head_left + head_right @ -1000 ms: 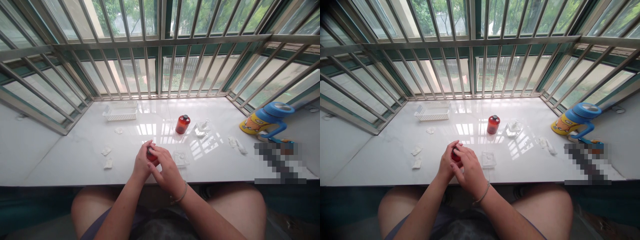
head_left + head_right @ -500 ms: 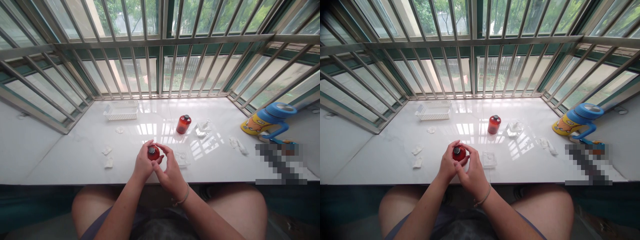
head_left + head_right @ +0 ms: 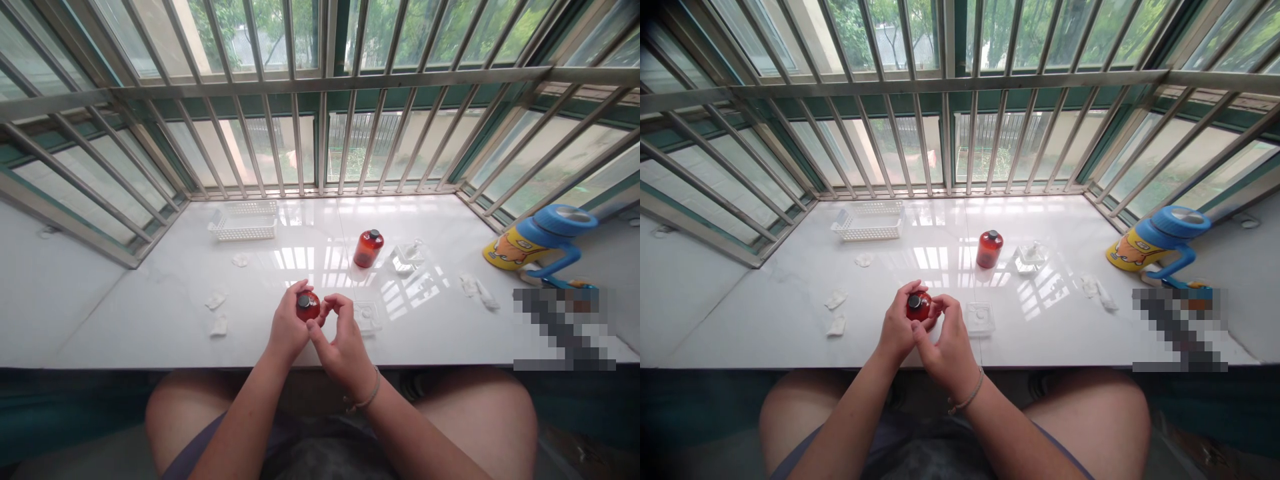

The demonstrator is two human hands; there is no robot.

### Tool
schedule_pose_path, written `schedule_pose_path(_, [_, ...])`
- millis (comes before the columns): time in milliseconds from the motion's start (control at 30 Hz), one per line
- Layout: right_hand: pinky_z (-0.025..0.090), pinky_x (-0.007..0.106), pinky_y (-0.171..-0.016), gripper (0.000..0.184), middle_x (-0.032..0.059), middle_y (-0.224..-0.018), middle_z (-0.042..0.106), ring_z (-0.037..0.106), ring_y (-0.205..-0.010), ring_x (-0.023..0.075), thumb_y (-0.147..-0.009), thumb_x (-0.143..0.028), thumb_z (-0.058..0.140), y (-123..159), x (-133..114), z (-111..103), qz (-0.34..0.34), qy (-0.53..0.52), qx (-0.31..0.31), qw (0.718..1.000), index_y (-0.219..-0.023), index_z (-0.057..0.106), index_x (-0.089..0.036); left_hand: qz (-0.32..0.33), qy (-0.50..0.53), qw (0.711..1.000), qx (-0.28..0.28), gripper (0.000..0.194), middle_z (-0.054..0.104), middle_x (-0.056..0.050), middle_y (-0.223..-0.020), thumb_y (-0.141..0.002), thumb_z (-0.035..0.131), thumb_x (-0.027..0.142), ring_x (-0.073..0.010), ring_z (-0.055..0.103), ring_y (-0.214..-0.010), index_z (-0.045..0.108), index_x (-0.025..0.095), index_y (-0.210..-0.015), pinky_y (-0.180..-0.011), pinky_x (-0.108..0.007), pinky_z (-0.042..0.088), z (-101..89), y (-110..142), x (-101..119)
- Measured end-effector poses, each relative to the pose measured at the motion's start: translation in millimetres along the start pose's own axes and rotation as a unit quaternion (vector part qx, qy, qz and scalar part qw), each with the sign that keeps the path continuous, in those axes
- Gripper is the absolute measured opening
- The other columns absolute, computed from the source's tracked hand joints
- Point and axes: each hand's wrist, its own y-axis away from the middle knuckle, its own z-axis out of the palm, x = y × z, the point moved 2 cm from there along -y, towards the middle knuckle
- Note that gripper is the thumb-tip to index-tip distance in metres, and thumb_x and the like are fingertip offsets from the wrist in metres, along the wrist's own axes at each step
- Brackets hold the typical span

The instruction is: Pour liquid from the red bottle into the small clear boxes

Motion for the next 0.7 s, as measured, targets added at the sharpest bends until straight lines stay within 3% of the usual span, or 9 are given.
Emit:
schedule_pose_path(167, [0.05,0.056,-0.119,0.063,0.0187,-0.149,0.056,0.057,-0.142,0.031,-0.099,-0.033,0.069,-1,-3,1,-0.015,-0.021,-0.039,0.999,-0.153,0.036,-0.024,0.013,-0.011,1.0,0.005,0.069,0.071,-0.01,-0.133,-0.083,0.087,0.034,-0.0273,0.074,-0.119,0.055,0.027,-0.144,-0.106,-0.046,0.061,-0.2,1,-1])
schedule_pose_path(300, [0.059,0.053,-0.106,0.049,0.0136,-0.126,0.067,0.069,-0.12,0.0284,-0.098,-0.032,0.069,-2,-2,-1,-0.001,-0.009,-0.009,1.0,-0.139,0.044,-0.024,0.009,-0.007,1.0,0.008,0.067,0.072,-0.01,-0.133,-0.083,0.087,0.032,-0.0274,0.074,-0.118,0.055,0.026,-0.142,-0.105,-0.046,0.061,0.2,0,0])
schedule_pose_path(500, [0.055,0.051,-0.116,0.053,0.0144,-0.144,0.062,0.062,-0.137,0.0279,-0.098,-0.022,0.067,-14,-9,3,-0.03,0.003,-0.022,0.999,-0.146,0.045,-0.026,0.004,-0.03,0.999,0.02,0.069,0.073,-0.009,-0.133,-0.08,0.088,0.031,-0.0282,0.075,-0.117,0.058,0.026,-0.141,-0.103,-0.045,0.063,-0.5,-1,2])
schedule_pose_path(700, [0.059,0.052,-0.107,0.045,0.009,-0.131,0.07,0.065,-0.124,0.0282,-0.094,-0.006,0.064,-36,-16,7,-0.084,0.074,-0.04,0.993,-0.133,0.057,-0.028,-0.013,-0.041,0.998,0.037,0.049,0.075,-0.008,-0.133,-0.09,0.068,0.02,-0.0275,0.074,-0.119,0.062,0.026,-0.138,-0.103,-0.044,0.063,0.6,-1,-1])
